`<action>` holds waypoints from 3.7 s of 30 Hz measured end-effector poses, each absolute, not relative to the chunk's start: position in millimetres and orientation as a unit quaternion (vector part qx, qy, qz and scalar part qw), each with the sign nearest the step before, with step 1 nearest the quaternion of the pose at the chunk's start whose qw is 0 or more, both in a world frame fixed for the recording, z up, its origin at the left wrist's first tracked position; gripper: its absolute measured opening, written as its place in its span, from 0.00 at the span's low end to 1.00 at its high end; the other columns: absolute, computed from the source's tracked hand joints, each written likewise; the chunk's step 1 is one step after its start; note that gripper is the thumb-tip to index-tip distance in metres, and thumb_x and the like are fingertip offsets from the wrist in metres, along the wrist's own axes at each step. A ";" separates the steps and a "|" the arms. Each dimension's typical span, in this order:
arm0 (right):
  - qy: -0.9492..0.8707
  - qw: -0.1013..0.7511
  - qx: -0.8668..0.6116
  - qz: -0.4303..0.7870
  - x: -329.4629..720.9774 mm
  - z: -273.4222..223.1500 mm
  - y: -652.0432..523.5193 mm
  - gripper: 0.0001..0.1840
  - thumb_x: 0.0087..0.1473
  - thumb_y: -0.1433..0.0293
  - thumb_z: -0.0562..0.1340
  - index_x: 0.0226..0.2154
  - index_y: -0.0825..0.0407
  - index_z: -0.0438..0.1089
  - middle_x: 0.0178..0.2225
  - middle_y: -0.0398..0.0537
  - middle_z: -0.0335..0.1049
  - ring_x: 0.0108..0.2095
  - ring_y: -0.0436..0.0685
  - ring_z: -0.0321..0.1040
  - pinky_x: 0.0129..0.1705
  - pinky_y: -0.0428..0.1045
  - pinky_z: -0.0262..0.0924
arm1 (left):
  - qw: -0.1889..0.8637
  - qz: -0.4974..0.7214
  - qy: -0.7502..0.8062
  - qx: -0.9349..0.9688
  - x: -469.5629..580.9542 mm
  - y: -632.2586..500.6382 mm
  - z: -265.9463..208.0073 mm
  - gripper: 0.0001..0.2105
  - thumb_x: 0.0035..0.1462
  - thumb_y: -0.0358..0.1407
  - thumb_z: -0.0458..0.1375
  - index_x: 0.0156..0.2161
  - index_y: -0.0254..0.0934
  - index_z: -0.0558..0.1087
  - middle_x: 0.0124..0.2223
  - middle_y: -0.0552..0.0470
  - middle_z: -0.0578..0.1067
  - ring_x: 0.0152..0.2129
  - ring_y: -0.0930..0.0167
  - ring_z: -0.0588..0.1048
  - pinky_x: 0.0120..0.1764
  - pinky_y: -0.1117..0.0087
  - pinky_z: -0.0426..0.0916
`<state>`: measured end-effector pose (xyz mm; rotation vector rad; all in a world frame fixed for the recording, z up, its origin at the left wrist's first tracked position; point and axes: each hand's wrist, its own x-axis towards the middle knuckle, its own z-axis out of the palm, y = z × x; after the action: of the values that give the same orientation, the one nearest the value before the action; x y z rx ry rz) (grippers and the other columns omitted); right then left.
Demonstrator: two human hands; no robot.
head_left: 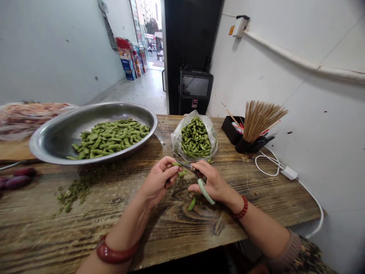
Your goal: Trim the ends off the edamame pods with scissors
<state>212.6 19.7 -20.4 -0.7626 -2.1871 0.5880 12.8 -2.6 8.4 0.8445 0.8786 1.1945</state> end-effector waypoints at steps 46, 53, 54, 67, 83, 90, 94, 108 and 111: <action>-0.809 0.416 -0.358 0.211 221.6 -16.5 29.0 0.24 0.52 0.61 0.66 0.50 0.54 0.67 0.35 0.49 0.68 0.34 0.54 0.66 0.38 0.49 0.63 | 0.346 0.187 0.456 0.799 26.6 -10.7 -0.1 0.02 0.48 0.29 0.56 0.27 0.36 0.71 0.25 0.54 0.68 0.23 0.73 0.64 0.28 0.72 0.55; -0.805 0.421 -0.362 0.212 220.2 -13.3 26.0 0.24 0.51 0.60 0.66 0.48 0.53 0.69 0.34 0.49 0.68 0.34 0.55 0.66 0.38 0.50 0.63 | 0.577 0.427 0.440 0.540 11.5 -6.8 16.3 0.09 0.50 0.38 0.61 0.30 0.35 0.67 0.24 0.58 0.64 0.18 0.78 0.57 0.22 0.76 0.52; -0.805 0.421 -0.358 0.214 219.8 -12.9 25.4 0.24 0.51 0.59 0.66 0.48 0.53 0.69 0.34 0.49 0.68 0.34 0.55 0.66 0.38 0.50 0.63 | 0.601 0.440 0.434 0.506 10.8 -7.1 15.3 0.10 0.49 0.39 0.62 0.32 0.35 0.68 0.24 0.59 0.63 0.17 0.79 0.55 0.20 0.76 0.50; -0.834 0.410 -0.305 0.208 219.2 -17.3 23.4 0.27 0.50 0.61 0.67 0.51 0.53 0.65 0.38 0.51 0.67 0.38 0.56 0.66 0.41 0.52 0.64 | 0.652 0.491 0.415 0.403 11.0 -6.1 14.5 0.12 0.48 0.39 0.64 0.35 0.33 0.75 0.24 0.56 0.63 0.19 0.79 0.57 0.18 0.80 0.47; -0.851 0.361 -0.286 0.252 214.9 -14.4 17.7 0.32 0.47 0.62 0.69 0.54 0.51 0.63 0.39 0.49 0.66 0.35 0.54 0.63 0.37 0.50 0.63 | 0.601 0.521 0.454 0.402 14.4 -5.4 9.5 0.14 0.40 0.36 0.68 0.29 0.34 0.68 0.21 0.61 0.63 0.14 0.82 0.55 0.17 0.79 0.47; -0.852 0.351 -0.283 0.264 212.9 -13.3 15.3 0.32 0.48 0.63 0.69 0.54 0.52 0.63 0.39 0.49 0.64 0.34 0.53 0.62 0.36 0.49 0.62 | 0.565 0.507 0.467 0.453 14.8 -4.6 5.9 0.10 0.42 0.35 0.67 0.28 0.34 0.71 0.21 0.60 0.66 0.16 0.80 0.58 0.20 0.77 0.52; -0.854 0.341 -0.283 0.273 212.4 -12.5 14.6 0.30 0.49 0.63 0.68 0.53 0.51 0.64 0.37 0.48 0.64 0.33 0.53 0.61 0.35 0.48 0.62 | 0.549 0.507 0.469 0.470 15.4 -4.9 7.4 0.09 0.41 0.35 0.67 0.27 0.34 0.72 0.23 0.57 0.68 0.19 0.78 0.61 0.22 0.76 0.54; -0.850 0.357 -0.293 0.254 213.5 -16.6 17.3 0.24 0.52 0.61 0.65 0.49 0.53 0.67 0.34 0.48 0.67 0.34 0.54 0.65 0.38 0.49 0.63 | 0.574 0.502 0.468 0.446 12.9 -4.6 9.1 0.12 0.43 0.38 0.67 0.28 0.34 0.69 0.19 0.61 0.62 0.15 0.81 0.55 0.19 0.77 0.48; -0.840 0.378 -0.307 0.238 214.3 -18.2 19.5 0.26 0.51 0.60 0.66 0.50 0.54 0.66 0.36 0.50 0.68 0.36 0.55 0.66 0.40 0.50 0.63 | 0.600 0.515 0.449 0.417 10.6 -4.0 7.9 0.12 0.47 0.39 0.65 0.32 0.36 0.68 0.18 0.62 0.61 0.14 0.81 0.55 0.18 0.78 0.45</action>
<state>214.3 19.5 -18.2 -0.7842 -2.1481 0.6085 10.6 -4.0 7.9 0.9675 1.0402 1.1929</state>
